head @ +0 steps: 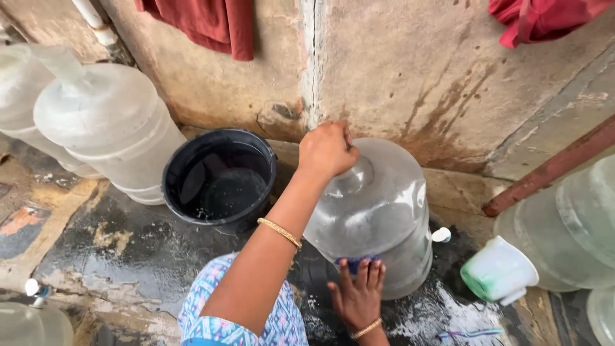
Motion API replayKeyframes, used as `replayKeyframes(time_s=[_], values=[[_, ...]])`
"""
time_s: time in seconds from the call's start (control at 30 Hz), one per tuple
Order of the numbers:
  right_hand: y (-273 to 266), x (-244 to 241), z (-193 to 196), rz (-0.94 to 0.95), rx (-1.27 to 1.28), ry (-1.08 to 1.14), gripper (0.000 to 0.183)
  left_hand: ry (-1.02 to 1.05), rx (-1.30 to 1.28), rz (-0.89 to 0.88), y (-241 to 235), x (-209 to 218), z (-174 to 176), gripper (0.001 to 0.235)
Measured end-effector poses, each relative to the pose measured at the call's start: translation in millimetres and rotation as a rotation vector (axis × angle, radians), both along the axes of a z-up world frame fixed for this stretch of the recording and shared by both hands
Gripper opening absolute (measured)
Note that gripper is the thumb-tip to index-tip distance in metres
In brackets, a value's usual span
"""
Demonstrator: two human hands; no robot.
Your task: Cleaning and scrubbing a large plastic water jug with a cloth and soapy water.
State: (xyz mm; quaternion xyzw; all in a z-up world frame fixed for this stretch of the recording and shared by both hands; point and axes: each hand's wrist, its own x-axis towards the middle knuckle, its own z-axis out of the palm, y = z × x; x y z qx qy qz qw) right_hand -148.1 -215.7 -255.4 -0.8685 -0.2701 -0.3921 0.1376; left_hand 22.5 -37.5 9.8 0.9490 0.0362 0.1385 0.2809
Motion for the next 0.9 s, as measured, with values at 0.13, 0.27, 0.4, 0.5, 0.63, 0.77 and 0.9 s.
replayKeyframes(time_s=[0.13, 0.27, 0.4, 0.5, 0.63, 0.77, 0.9], values=[[-7.1, 35.3, 98.1, -0.135, 0.003, 0.135, 0.062, -0.045, 0.005, -0.107, -0.1, 1.9, 2.0, 0.015], [-27.2, 115.7, 215.0, -0.104, 0.222, 0.478, 0.054, -0.064, 0.044, -0.126, -18.8, -13.7, 1.4, 0.015], [-18.3, 143.8, 179.1, -0.314, -0.568, 0.101, 0.062, -0.162, 0.045, -0.055, -39.6, -20.2, 2.7, 0.020], [41.8, 30.2, 196.9, -0.103, -0.091, 0.260, 0.077, -0.151, 0.020, -0.014, -36.7, -10.0, -6.6, 0.018], [85.6, 32.1, 169.8, 0.039, -0.051, 0.350, 0.069, -0.174, 0.049, -0.110, -39.7, -15.4, -8.7, 0.016], [116.2, 98.0, 124.9, 0.267, 0.499, 0.543, 0.066, -0.159, 0.070, -0.108, -48.8, -22.0, -0.8, 0.016], [93.9, 79.4, 127.4, 0.361, 0.387, 0.645, 0.054, -0.069, 0.054, -0.145, -30.7, -16.8, 0.8, 0.019]])
